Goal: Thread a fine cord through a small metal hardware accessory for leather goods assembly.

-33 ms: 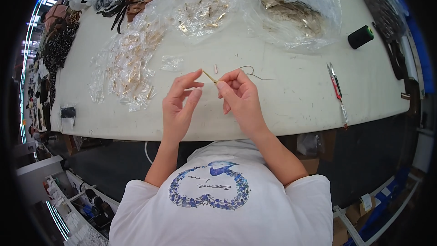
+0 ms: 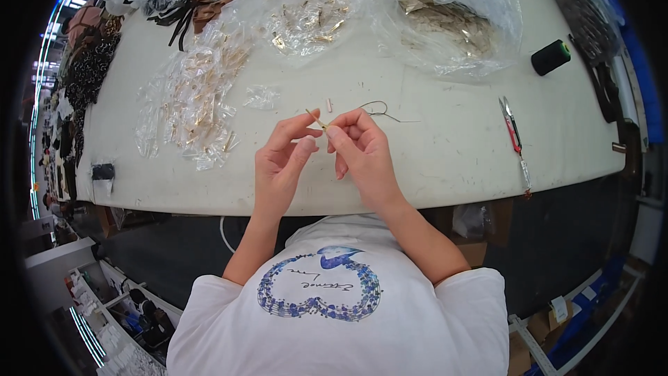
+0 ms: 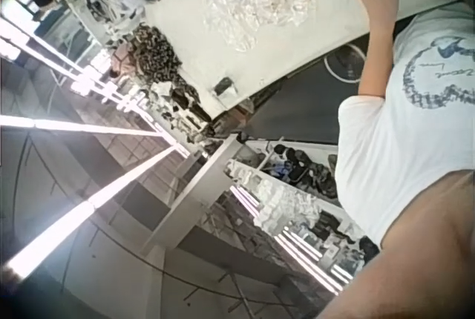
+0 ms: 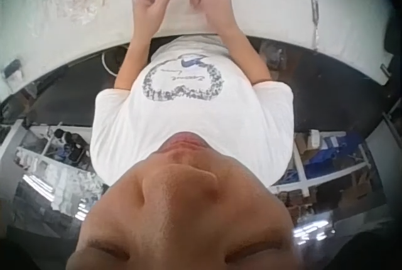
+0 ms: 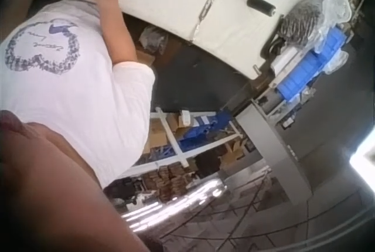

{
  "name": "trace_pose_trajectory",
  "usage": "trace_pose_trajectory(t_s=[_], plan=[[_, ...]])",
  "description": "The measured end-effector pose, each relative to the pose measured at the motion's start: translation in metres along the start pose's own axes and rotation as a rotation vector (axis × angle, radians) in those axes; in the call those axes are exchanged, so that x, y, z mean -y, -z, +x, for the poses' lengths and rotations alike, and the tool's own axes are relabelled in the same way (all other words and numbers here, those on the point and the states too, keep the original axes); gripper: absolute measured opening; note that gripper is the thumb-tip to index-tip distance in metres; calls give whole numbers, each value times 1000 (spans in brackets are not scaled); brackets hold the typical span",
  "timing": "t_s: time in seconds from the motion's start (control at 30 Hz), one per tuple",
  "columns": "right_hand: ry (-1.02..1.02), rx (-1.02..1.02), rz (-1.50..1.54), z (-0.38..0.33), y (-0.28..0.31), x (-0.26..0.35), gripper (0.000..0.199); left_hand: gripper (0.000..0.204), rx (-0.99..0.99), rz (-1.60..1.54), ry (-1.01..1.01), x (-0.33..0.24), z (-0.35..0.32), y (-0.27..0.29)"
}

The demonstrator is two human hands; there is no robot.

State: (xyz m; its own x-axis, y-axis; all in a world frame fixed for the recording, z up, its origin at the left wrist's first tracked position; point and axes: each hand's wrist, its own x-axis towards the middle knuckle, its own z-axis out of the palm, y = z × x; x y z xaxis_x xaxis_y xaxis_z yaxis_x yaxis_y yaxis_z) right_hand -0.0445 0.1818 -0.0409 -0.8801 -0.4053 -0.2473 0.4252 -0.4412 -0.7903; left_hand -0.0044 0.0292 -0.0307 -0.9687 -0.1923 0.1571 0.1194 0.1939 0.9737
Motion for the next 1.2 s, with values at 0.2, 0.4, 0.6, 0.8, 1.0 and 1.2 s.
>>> trace_pose_trajectory(t_s=[0.2,0.4,0.6,0.8,1.0,1.2], plan=[[192,-13,-308,-2,0,-14,13,29,38,-570,361,3,-3,-9],[342,-35,-552,-3,-4,6,11,17,-14,101,33,8,-5,3],[246,7,-491,6,5,1,6,19,57,-67,92,12,-10,4],[127,-2,-346,6,3,0,6,17,158,-238,248,25,-19,12],[117,-23,-355,11,-2,-5,9,17,56,-408,312,23,-21,4],[567,-134,-1220,41,9,6,7,16,-76,-371,324,31,-13,26]])
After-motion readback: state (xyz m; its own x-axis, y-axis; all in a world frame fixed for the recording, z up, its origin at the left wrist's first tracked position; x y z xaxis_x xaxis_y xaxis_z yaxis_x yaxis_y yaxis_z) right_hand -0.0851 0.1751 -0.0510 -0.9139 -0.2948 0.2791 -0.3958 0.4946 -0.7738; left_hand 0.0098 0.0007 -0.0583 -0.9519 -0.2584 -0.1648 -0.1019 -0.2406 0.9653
